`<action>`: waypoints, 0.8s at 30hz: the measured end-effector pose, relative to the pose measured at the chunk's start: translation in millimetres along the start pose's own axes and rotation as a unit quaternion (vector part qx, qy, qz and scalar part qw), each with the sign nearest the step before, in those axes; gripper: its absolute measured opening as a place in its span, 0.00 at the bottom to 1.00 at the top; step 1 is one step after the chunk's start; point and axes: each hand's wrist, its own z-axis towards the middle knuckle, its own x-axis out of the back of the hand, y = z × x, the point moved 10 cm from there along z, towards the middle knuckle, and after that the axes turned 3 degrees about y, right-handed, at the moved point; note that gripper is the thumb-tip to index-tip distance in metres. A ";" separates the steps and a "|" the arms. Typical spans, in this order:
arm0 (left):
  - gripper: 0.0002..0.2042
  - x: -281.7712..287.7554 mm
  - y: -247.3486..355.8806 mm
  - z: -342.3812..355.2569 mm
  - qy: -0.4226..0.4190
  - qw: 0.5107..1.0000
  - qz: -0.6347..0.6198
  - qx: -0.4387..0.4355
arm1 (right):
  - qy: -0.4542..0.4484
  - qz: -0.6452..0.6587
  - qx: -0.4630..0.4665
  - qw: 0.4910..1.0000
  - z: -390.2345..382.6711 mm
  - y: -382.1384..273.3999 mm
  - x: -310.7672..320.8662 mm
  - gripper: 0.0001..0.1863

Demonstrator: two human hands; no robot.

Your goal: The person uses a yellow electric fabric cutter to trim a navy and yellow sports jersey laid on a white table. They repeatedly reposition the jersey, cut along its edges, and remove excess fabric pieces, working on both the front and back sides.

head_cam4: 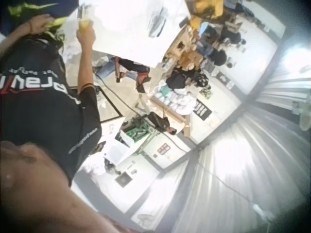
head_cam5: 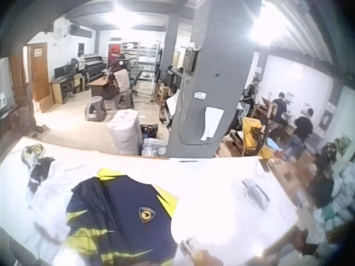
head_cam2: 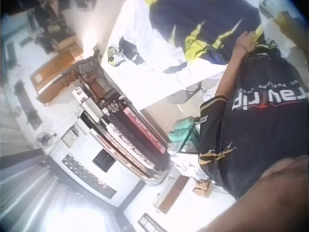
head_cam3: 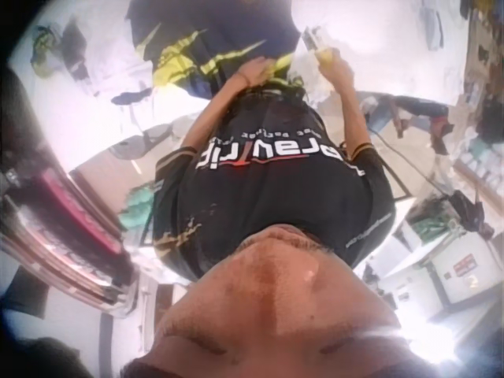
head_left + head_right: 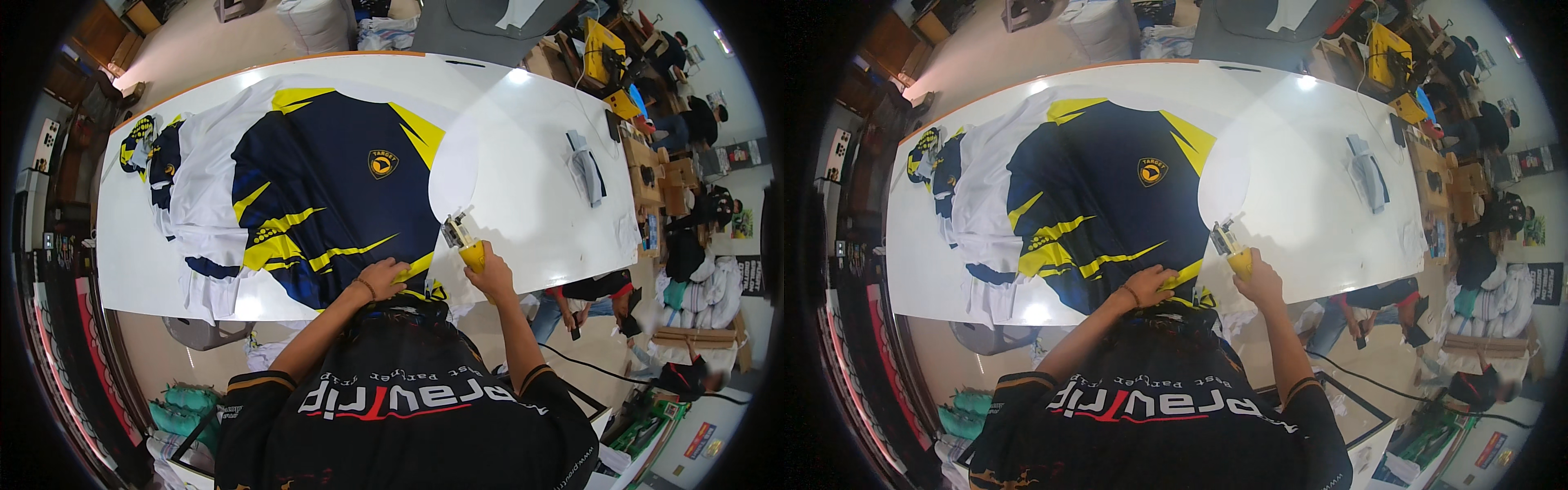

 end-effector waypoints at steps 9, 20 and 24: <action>0.24 2.7 3.1 -1.7 0.004 1.000 0.003 0.004 | -0.014 -0.009 0.010 1.000 22.4 -7.8 3.9 0.42; 0.24 1.8 2.6 -1.3 0.009 1.000 0.009 -0.005 | -0.036 -0.013 0.003 0.999 30.2 -23.3 6.3 0.40; 0.25 0.8 1.4 -0.3 0.001 1.000 0.007 -0.001 | -0.033 0.001 -0.009 0.999 31.9 -34.4 6.7 0.39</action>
